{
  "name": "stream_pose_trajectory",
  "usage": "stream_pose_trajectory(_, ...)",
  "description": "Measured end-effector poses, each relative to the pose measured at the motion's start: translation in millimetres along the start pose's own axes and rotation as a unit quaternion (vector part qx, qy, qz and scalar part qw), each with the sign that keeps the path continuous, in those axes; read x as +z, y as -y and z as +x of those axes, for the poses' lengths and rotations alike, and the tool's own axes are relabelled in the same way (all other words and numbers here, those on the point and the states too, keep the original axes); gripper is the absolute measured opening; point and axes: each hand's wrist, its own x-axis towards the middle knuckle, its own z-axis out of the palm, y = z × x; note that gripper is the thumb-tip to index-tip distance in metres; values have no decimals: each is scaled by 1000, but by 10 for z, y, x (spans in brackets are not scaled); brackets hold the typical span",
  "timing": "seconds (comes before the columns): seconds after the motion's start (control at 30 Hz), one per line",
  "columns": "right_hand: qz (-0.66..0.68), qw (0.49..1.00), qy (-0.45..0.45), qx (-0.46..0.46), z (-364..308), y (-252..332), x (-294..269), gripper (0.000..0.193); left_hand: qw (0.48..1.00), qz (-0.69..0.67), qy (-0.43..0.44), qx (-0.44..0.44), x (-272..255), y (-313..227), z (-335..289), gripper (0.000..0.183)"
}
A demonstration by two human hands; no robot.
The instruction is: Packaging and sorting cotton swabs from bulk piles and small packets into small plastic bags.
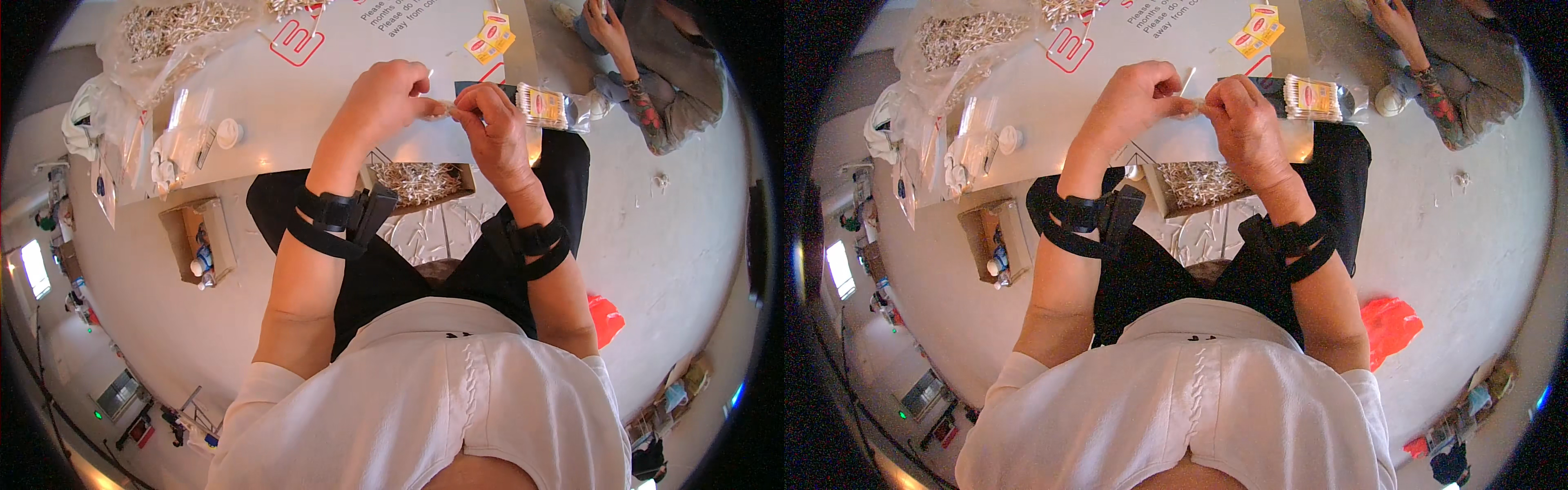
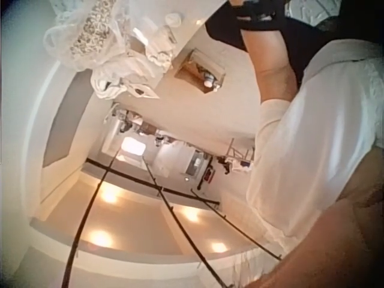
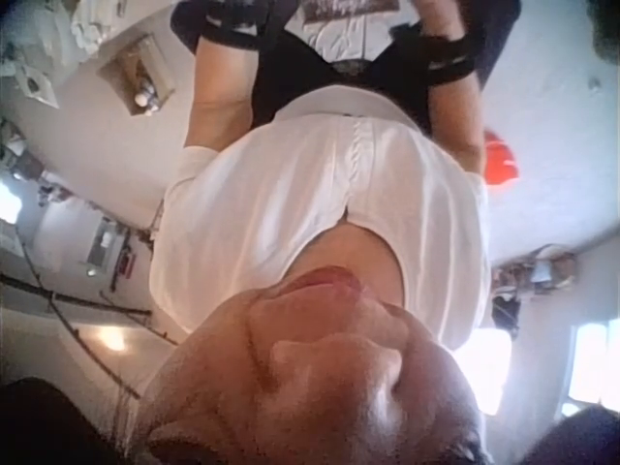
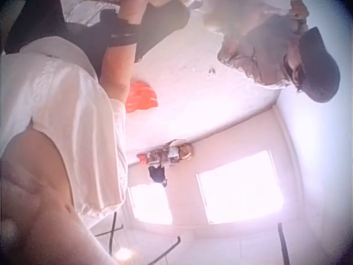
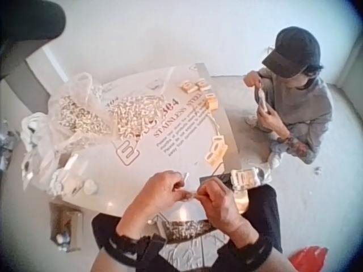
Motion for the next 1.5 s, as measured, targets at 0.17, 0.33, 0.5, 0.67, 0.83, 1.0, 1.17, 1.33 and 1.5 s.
stream_pose_trajectory(0.17,0,1000,-11,16,7,-41,-8,16,998,47,-31,37,31,-7,-24,24)
stream_pose_trajectory(0.33,8,1000,-3,15,11,1,-26,15,993,-99,54,-44,-1,48,21,24)
stream_pose_trajectory(0.5,-6,1000,-3,2,-16,-17,-21,14,990,-115,77,-24,-49,39,68,23)
stream_pose_trajectory(0.67,0,999,-10,33,-29,17,-47,15,989,-112,92,-20,-75,23,51,21)
stream_pose_trajectory(0.83,-25,1000,1,8,-81,-12,-39,16,994,-76,73,-17,103,81,7,26)
stream_pose_trajectory(1.0,-16,999,-6,39,-85,-11,-146,15,993,-102,43,-32,29,-59,-62,19)
stream_pose_trajectory(1.17,41,994,-6,106,-68,-17,-203,14,987,-162,14,1,132,-53,-131,14)
stream_pose_trajectory(1.33,23,999,6,42,-22,74,-253,13,986,-56,-114,111,223,-79,-185,7)
stream_pose_trajectory(1.5,-4,999,16,34,-19,23,-266,10,981,-17,-136,136,273,-95,-206,8)
